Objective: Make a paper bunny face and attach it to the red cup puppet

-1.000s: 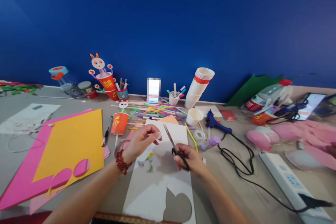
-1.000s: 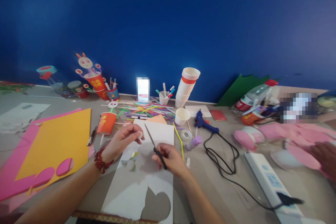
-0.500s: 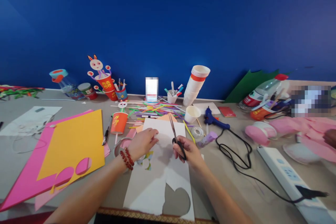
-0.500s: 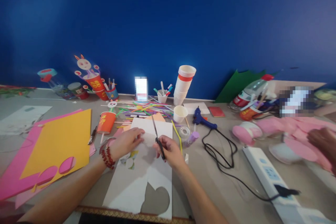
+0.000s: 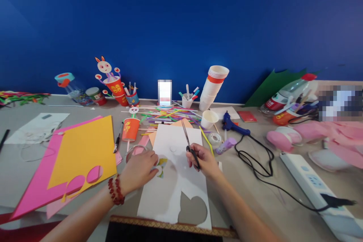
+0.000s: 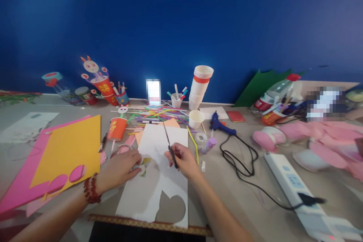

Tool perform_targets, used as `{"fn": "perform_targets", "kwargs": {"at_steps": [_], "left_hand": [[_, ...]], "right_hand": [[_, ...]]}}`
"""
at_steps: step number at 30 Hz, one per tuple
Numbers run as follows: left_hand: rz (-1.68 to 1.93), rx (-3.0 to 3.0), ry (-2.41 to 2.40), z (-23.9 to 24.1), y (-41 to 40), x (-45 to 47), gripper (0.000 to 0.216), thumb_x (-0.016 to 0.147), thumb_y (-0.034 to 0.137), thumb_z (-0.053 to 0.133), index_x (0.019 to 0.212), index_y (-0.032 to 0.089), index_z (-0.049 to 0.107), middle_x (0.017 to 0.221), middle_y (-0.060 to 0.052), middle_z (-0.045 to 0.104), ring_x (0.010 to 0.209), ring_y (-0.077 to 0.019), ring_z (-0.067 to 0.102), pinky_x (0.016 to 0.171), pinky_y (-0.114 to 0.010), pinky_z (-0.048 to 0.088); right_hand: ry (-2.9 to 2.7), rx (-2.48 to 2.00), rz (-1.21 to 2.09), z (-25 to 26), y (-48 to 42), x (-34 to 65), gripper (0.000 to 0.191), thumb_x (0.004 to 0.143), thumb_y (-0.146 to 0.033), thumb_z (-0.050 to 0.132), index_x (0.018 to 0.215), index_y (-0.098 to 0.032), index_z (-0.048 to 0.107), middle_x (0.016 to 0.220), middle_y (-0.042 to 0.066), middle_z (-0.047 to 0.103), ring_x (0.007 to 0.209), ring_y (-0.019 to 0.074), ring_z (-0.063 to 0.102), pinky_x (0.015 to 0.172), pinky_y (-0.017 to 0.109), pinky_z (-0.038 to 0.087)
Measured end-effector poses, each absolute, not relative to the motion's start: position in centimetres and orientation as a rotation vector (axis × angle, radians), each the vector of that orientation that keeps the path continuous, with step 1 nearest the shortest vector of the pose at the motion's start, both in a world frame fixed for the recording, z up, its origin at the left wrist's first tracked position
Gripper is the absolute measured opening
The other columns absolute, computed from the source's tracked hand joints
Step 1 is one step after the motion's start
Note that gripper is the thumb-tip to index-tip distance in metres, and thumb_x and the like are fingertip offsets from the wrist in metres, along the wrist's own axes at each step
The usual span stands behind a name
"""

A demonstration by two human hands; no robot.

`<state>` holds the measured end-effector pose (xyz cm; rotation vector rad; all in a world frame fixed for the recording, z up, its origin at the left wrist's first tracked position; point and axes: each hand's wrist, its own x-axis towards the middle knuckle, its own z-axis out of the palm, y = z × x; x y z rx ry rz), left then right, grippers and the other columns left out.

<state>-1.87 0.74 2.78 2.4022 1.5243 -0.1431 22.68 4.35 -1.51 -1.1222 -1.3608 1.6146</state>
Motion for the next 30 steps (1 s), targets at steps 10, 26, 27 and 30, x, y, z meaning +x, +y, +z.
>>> {"fn": "perform_targets", "kwargs": {"at_steps": [10,26,27,30], "left_hand": [[-0.129,2.388,1.479,1.6,0.4,-1.0,0.015,0.088,0.013,0.043,0.098,0.019,0.052,0.095,-0.009,0.069,0.091,-0.0253,0.066,0.075,-0.034,0.047],[0.354,2.095,1.476,1.9,1.2,-0.2,0.013,0.091,0.020,0.041,0.095,0.020,0.053,0.075,-0.004,0.064,0.069,-0.0203,0.063,0.059,-0.028,0.040],[0.505,1.960,1.386,2.3,1.3,-0.1,0.012,0.093,0.025,0.042,0.096,0.020,0.053,0.075,-0.002,0.063,0.069,-0.0185,0.063,0.058,-0.026,0.040],[0.792,1.560,1.165,2.9,2.0,1.0,0.018,0.093,0.036,0.050,0.101,0.020,0.053,0.077,-0.001,0.063,0.065,-0.0137,0.059,0.054,-0.022,0.039]], "right_hand": [[-1.441,-1.153,1.607,-1.7,4.0,22.3,0.045,0.071,-0.053,0.077,0.069,-0.020,0.045,0.052,-0.004,0.058,0.039,0.0059,0.042,0.036,0.016,0.031],[-1.393,-1.089,1.608,-1.5,3.9,22.1,0.042,0.068,-0.044,0.080,0.069,-0.020,0.046,0.060,-0.004,0.057,0.047,0.0073,0.048,0.040,0.017,0.035],[-1.378,-1.048,1.614,-1.4,3.8,22.0,0.041,0.067,-0.042,0.082,0.071,-0.020,0.048,0.065,-0.004,0.058,0.050,0.0073,0.049,0.042,0.017,0.037],[-1.295,-0.879,1.652,-1.1,3.5,21.9,0.039,0.068,-0.040,0.082,0.088,-0.020,0.055,0.082,0.000,0.062,0.056,0.0079,0.049,0.045,0.018,0.043]]}}
